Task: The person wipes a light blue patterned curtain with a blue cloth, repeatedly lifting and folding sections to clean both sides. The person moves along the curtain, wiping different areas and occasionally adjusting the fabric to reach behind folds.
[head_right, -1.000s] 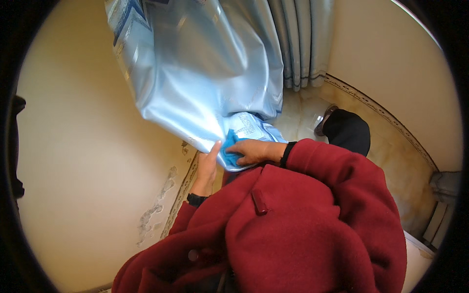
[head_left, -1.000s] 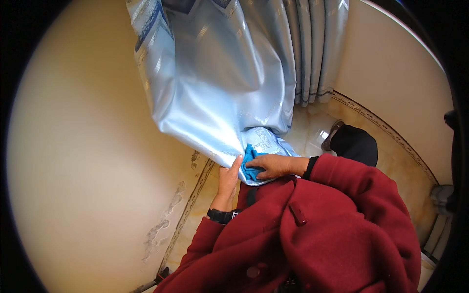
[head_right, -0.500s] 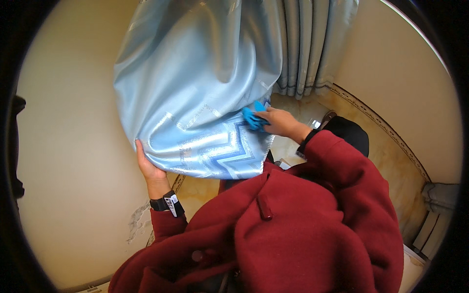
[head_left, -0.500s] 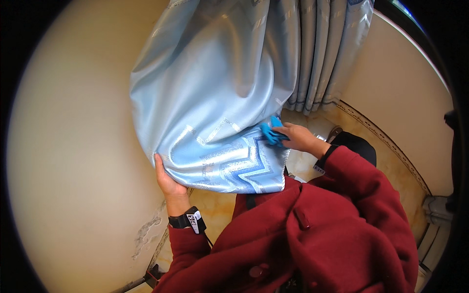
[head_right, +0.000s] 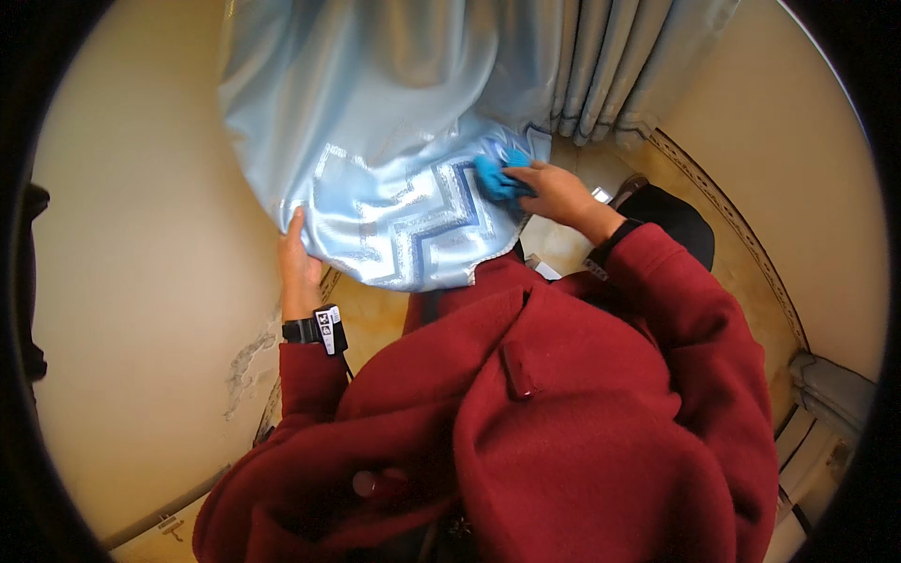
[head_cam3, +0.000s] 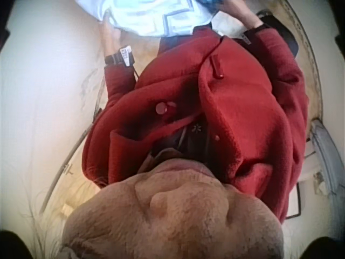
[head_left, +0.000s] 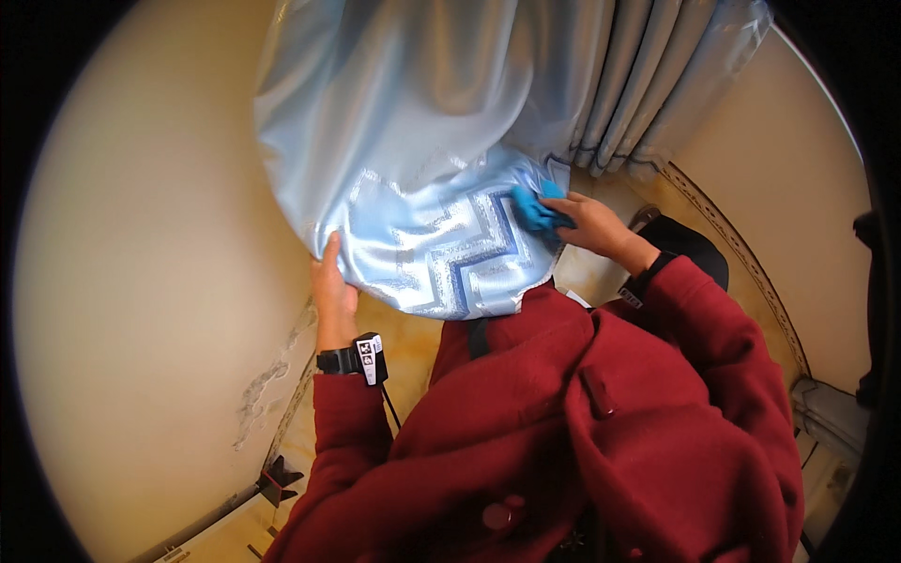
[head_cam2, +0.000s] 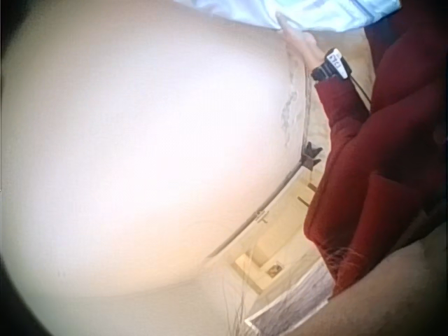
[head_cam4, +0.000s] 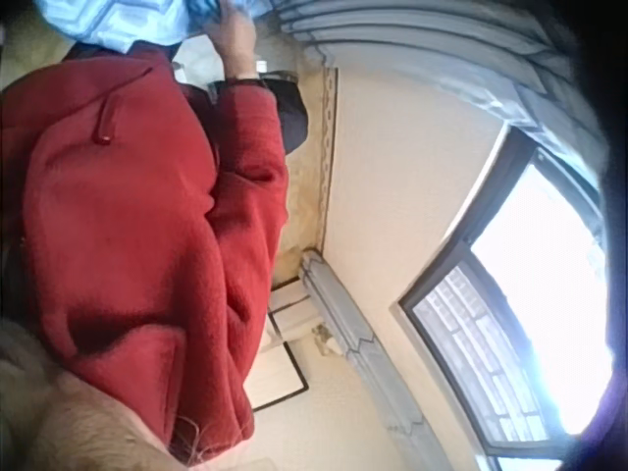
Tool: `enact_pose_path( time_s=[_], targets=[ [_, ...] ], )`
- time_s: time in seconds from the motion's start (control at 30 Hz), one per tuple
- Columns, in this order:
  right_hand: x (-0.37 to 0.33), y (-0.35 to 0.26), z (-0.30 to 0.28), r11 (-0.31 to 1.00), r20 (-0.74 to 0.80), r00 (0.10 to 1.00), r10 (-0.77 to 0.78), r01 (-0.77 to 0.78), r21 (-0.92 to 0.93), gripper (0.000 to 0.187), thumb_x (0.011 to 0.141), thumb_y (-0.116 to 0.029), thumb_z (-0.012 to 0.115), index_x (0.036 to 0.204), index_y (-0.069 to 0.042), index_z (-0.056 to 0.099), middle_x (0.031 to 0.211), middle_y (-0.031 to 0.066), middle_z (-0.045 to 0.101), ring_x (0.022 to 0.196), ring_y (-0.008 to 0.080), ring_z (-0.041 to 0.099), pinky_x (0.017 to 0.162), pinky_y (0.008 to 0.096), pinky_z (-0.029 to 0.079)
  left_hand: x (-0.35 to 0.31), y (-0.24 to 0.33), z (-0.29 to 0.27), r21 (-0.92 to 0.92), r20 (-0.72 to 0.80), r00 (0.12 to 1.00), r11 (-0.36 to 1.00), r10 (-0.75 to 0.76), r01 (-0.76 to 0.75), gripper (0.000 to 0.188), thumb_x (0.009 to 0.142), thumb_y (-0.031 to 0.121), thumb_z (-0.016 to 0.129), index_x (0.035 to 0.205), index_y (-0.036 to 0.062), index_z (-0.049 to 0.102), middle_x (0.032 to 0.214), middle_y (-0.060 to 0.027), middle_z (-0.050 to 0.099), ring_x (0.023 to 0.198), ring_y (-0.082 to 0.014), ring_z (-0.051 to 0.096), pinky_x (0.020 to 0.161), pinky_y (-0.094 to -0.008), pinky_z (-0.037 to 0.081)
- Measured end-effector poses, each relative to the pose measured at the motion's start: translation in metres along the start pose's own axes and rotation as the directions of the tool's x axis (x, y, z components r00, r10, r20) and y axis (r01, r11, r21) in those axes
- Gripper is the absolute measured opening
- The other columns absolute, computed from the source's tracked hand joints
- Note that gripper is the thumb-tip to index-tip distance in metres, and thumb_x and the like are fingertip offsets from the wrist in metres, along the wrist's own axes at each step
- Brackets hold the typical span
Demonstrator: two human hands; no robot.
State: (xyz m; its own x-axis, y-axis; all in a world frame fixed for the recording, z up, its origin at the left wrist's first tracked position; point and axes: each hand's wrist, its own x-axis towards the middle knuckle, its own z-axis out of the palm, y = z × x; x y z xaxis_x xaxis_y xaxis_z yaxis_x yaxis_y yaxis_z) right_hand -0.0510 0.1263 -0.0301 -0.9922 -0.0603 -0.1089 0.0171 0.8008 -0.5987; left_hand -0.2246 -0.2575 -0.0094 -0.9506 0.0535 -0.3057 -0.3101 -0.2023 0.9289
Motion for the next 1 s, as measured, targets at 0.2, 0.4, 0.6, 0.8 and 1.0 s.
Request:
enact_pose_path(
  time_s=[0.2,0.4,0.6,0.8,1.0],
  targets=[
    [0.013,-0.057,0.035,0.807,0.285,0.797,-0.533,0.377,0.455,0.056,0.077,-0.009,0.065,0.131,-0.020,0.056,0.105,0.0153,0.057,0.101,0.0343,0.056,0.089,0.0395,0.044,-0.048,-0.099,0.024,0.326,0.237,0.923,0.920,-0.303,0.218,0.059,0.088,0.028,0.069,0.131,-0.0007,0.043,0.113,-0.0092,0.060,0.101,-0.0211,0.059,0.082,-0.0358,0.049],
    [-0.025,0.015,-0.010,0.999,0.340,0.940,-0.034,0.046,-0.029,0.046,0.071,-0.014,0.069,0.117,-0.015,0.067,0.097,0.0197,0.063,0.088,0.0366,0.061,0.079,0.0413,0.048,-0.067,-0.104,0.048,0.639,0.258,0.960,0.765,-0.110,-0.084,0.073,0.078,0.022,0.077,0.132,-0.0069,0.037,0.133,-0.0216,0.046,0.121,-0.0300,0.046,0.101,-0.0388,0.038],
    [-0.018,-0.005,0.030,0.920,0.005,0.966,-0.257,0.243,0.308,0.054,0.075,-0.020,0.070,0.126,-0.010,0.059,0.107,0.0205,0.062,0.101,0.0364,0.059,0.090,0.0401,0.046,-0.083,-0.045,0.088,0.444,0.806,0.444,0.097,0.392,-0.891,0.075,0.073,0.019,0.077,0.135,0.0028,0.038,0.140,-0.0183,0.040,0.133,-0.0356,0.036,0.109,-0.0441,0.030],
    [-0.009,-0.015,0.051,0.983,0.261,0.957,-0.123,0.082,0.163,0.057,0.076,-0.024,0.070,0.128,-0.006,0.056,0.113,0.0197,0.061,0.104,0.0371,0.058,0.091,0.0404,0.046,-0.049,-0.066,0.151,0.512,0.841,0.505,0.016,0.193,-0.859,0.070,0.074,0.024,0.079,0.131,0.0036,0.044,0.137,-0.0173,0.044,0.131,-0.0344,0.038,0.106,-0.0453,0.032],
    [-0.011,-0.013,0.052,0.966,0.236,0.960,-0.152,0.093,0.241,0.053,0.076,-0.023,0.069,0.125,-0.005,0.058,0.111,0.0204,0.061,0.101,0.0375,0.059,0.088,0.0415,0.047,0.017,-0.040,0.136,0.648,0.601,0.451,-0.072,0.660,-0.758,0.091,0.068,0.033,0.083,0.140,0.0068,0.034,0.142,-0.0202,0.037,0.131,-0.0403,0.034,0.107,-0.0503,0.029]
  ],
)
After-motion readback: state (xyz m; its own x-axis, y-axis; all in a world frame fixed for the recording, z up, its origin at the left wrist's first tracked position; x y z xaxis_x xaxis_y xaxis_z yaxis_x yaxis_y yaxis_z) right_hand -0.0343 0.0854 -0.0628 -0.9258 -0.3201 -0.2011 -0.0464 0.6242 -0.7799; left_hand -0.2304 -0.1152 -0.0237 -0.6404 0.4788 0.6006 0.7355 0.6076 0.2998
